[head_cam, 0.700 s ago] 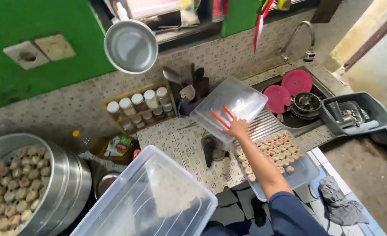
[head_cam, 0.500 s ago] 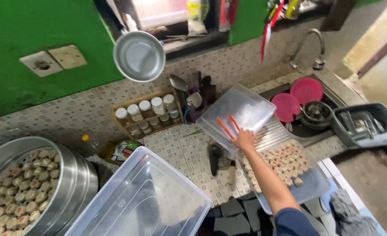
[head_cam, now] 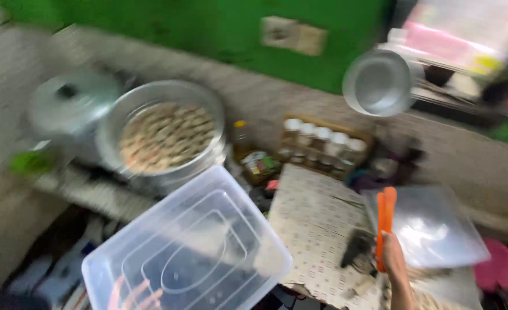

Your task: Transferring steamed food items from a steamer pot into a plastic container using tongs.

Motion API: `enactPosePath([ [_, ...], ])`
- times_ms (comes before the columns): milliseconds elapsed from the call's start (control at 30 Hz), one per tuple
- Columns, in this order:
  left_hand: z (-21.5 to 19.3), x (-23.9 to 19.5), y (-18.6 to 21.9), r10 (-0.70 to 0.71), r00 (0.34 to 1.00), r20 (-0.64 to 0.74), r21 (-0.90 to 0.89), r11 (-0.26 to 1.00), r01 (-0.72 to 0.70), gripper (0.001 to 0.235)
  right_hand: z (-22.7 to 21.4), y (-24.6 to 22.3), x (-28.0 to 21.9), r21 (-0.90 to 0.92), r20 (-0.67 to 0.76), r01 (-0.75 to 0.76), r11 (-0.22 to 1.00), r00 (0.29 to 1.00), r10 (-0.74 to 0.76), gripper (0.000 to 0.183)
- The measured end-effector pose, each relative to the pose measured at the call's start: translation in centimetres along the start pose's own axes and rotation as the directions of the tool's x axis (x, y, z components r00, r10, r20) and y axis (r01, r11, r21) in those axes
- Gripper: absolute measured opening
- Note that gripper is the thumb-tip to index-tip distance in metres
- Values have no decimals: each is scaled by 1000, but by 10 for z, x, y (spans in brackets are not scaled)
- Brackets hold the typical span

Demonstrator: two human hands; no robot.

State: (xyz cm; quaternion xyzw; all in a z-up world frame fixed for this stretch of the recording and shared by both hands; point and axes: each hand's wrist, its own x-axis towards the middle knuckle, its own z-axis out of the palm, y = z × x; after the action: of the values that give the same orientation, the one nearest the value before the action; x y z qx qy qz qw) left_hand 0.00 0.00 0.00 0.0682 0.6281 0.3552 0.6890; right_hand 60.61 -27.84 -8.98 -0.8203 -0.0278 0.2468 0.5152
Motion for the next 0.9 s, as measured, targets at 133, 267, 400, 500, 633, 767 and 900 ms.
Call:
enactPosePath([
  [133,-136,56,-2,512,635,579,-453,849,-271,102,80,-13,0,93,192,50,994,979,-67,53],
  [267,-190,38,60,608,270,746,-644,763,61,94,170,-109,-96,-32,279,383,923,890,-360,50],
  [400,-260,76,112,693,420,586,-727,678,-105,112,269,-182,-139,1,324,545,838,793,-516,40],
  [500,-286,96,196,-202,970,-135,-304,940,154,76,331,-242,-167,-318,387,755,574,655,-649,52],
  [633,-306,97,250,-44,983,-178,-230,973,2,66,406,-304,-176,-384,483,872,304,470,-739,60],
  [767,-318,112,290,655,315,686,-686,727,-18,100,460,-378,-222,-532,598,804,265,578,-555,66],
  [900,-263,114,344,700,477,532,-703,679,-212,87,506,-432,-262,-601,607,765,231,625,-491,55],
])
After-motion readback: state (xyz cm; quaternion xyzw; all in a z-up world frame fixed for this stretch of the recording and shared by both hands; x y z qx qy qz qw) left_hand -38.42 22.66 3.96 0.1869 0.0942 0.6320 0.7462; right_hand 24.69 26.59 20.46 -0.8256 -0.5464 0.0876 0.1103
